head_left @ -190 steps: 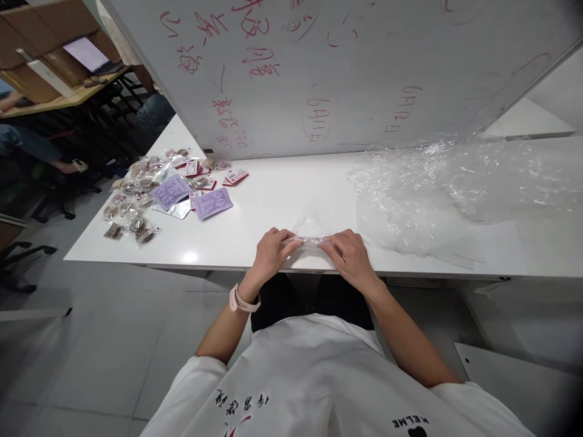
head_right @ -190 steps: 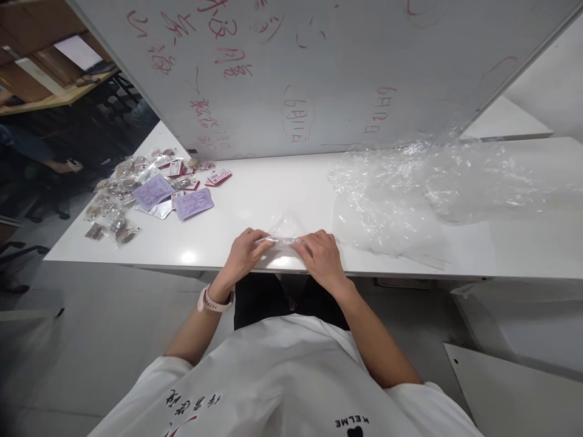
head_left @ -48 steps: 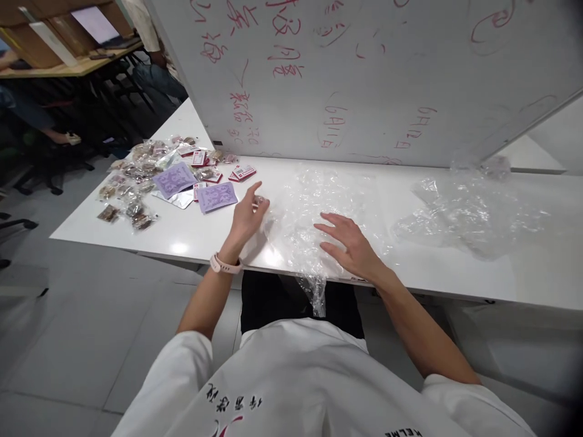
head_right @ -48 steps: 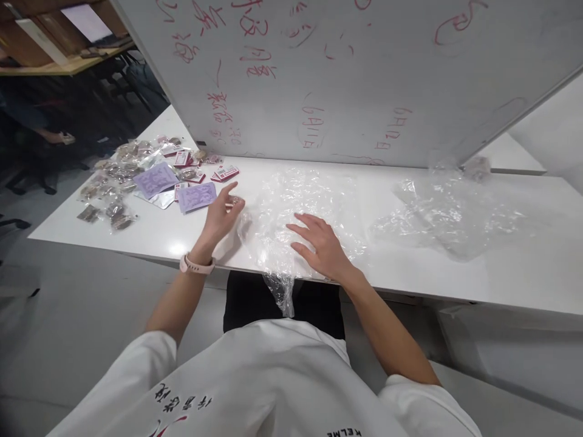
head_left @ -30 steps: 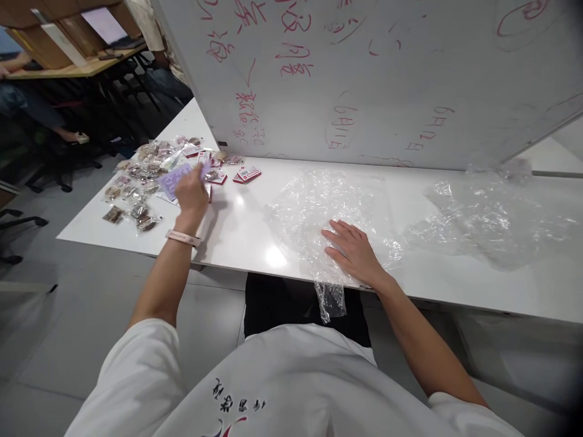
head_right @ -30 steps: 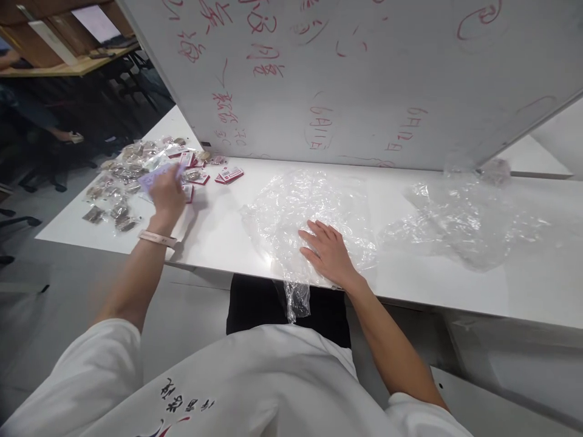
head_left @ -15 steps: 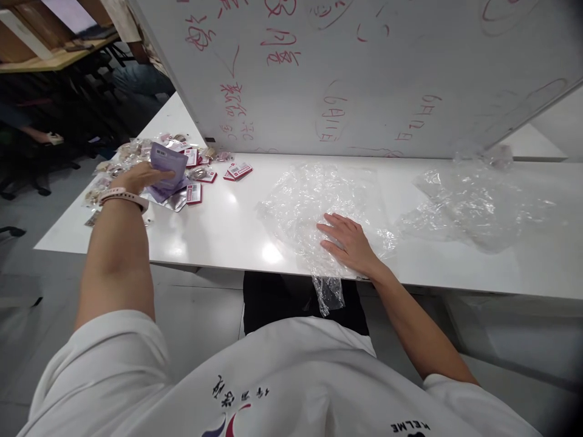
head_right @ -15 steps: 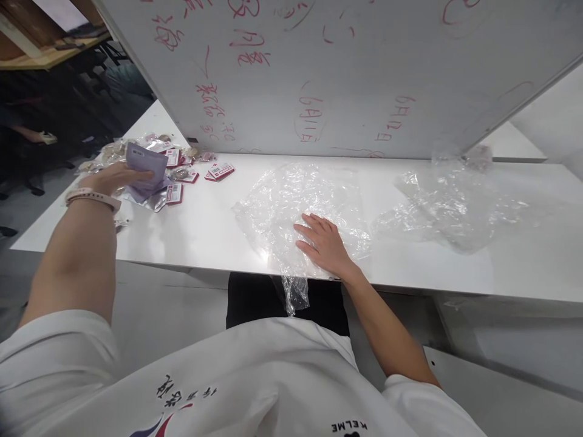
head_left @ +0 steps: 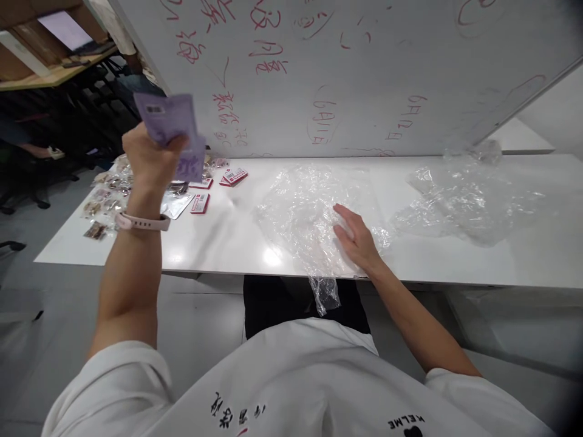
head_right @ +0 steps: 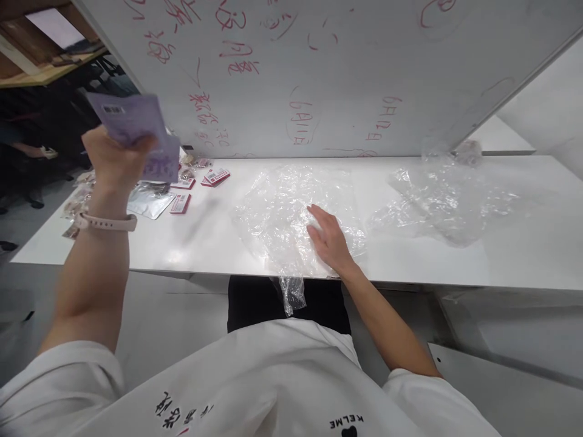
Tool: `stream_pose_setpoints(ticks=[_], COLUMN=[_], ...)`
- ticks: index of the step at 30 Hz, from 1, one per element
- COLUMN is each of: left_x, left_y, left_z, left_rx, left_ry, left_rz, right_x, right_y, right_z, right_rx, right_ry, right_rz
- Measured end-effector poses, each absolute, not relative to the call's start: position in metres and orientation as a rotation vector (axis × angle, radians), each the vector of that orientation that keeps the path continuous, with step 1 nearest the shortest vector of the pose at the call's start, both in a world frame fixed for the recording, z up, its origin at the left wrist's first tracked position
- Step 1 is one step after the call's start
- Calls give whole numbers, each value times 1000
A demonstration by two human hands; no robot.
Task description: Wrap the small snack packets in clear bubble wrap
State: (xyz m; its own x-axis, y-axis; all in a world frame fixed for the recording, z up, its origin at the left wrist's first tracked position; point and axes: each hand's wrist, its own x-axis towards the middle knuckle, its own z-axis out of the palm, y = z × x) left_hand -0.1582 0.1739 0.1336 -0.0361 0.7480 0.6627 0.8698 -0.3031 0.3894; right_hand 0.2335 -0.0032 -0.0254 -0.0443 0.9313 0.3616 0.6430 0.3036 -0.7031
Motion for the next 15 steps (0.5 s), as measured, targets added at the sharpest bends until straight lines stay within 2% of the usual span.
stream_pose_setpoints(ticks=[2,4,8,12,15], left_x=[-104,-48,35,51,38], left_y=[145,113,63,45,43], left_z=[143,131,59,3,-8], left_rx=[-2111,-2270,-2668,-2827,-2889], left_ry=[-1434,-1157,-942,-1064,-1105], left_rz=[-1188,-1132,-915,-386,-369], right_x=[234,233,235,241,242], right_y=[-6,-9,-12,-11,-9], right_z=[-23,-22,-22,-25,-25], right_rx=[-1462,-1501,-1553,-1673,-1723], right_ry=[-1559,-1394,-1233,-1256,-1325], right_rz=[379,303,202,253,327])
